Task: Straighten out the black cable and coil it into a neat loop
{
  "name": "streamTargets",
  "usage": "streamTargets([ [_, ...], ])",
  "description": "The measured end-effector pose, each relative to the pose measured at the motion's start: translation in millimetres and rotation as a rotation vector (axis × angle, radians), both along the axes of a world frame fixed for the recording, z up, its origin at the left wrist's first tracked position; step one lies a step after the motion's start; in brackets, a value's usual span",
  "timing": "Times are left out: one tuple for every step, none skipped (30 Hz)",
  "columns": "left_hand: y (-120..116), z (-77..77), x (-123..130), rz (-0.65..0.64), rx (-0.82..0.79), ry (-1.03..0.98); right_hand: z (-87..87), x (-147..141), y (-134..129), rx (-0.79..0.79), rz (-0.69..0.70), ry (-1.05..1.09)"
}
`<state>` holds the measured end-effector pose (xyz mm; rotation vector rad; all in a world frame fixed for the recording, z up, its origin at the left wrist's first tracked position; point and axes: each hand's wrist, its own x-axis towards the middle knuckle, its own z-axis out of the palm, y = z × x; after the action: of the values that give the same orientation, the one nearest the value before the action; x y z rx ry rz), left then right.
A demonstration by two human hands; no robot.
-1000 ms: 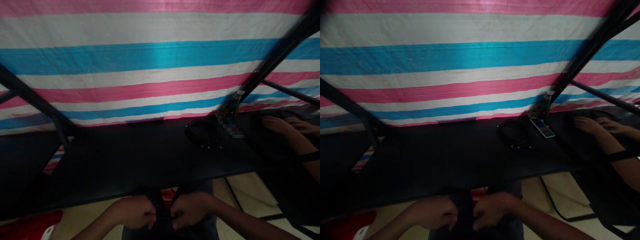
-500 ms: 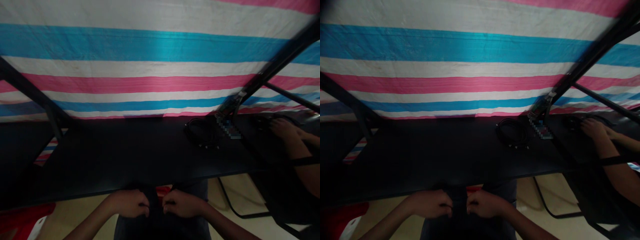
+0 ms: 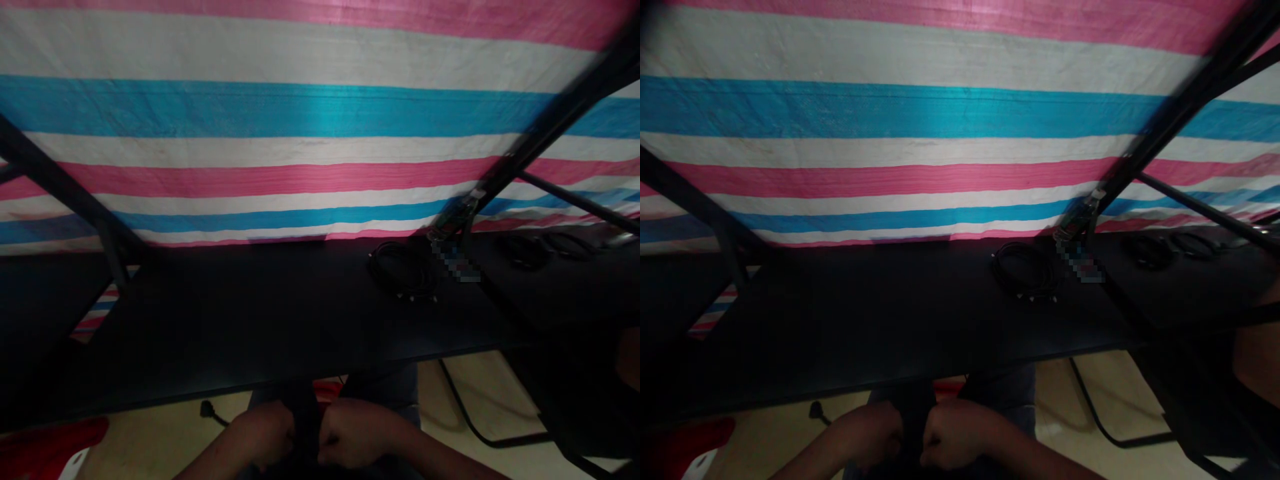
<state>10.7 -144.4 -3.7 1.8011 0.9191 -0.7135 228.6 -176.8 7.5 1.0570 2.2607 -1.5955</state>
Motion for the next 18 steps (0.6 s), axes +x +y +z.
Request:
streamTargets([
  [0, 0.2, 0, 0.009, -0.015, 0.044, 0.7, 3, 2, -0.016, 0.018, -0.005],
  [1, 1.3, -1, 0.022, -0.032, 0.08, 1.3, 8, 4, -0.042, 0.034, -0.019],
  [2, 3.0, -3, 0.036, -0.049, 0.089, 2.0, 14, 7, -0.071, 0.045, -0.039],
  [4, 4.8, -7, 0.049, -0.074, 0.072, 3.1, 21, 11, -0.092, 0.049, -0.064],
  [6, 6.4, -12, 0.061, -0.106, 0.042, 4.4, 28, 15, -0.106, 0.043, -0.094],
  [9, 7.6, -18, 0.07, -0.141, 0.002, 6.2, 35, 19, -0.12, 0.032, -0.121],
  [11, 8.1, -24, 0.078, -0.171, -0.039, 8.2, 41, 22, -0.13, 0.018, -0.15],
  [13, 7.9, -31, 0.089, -0.191, -0.077, 10.4, 47, 26, -0.133, -0.001, -0.182],
  [14, 6.7, -37, 0.109, -0.203, -0.104, 12.5, 51, 29, -0.132, -0.022, -0.219],
  [14, 4.6, -43, 0.132, -0.215, -0.112, 14.3, 54, 31, -0.13, -0.042, -0.252],
  [14, 1.5, -48, 0.145, -0.22, -0.108, 15.4, 55, 32, -0.134, -0.054, -0.271],
  [13, -2.6, -52, 0.145, -0.215, -0.093, 16.0, 54, 33, -0.145, -0.052, -0.269],
  [11, -7.5, -54, 0.135, -0.199, -0.067, 15.9, 52, 32, -0.165, -0.038, -0.245],
  [9, -13.0, -55, 0.116, -0.172, -0.039, 15.4, 49, 32, -0.189, -0.019, -0.207],
  [7, -18.6, -54, 0.092, -0.135, -0.011, 14.9, 45, 31, -0.21, 0.003, -0.171],
  [4, -24.1, -53, 0.069, -0.093, 0.013, 14.7, 40, 30, -0.22, 0.026, -0.141],
  [2, -29.2, -51, 0.053, -0.054, 0.037, 15.2, 36, 29, -0.214, 0.042, -0.123],
  [0, -33.4, -49, 0.043, -0.024, 0.058, 16.6, 32, 27, -0.197, 0.049, -0.115],
])
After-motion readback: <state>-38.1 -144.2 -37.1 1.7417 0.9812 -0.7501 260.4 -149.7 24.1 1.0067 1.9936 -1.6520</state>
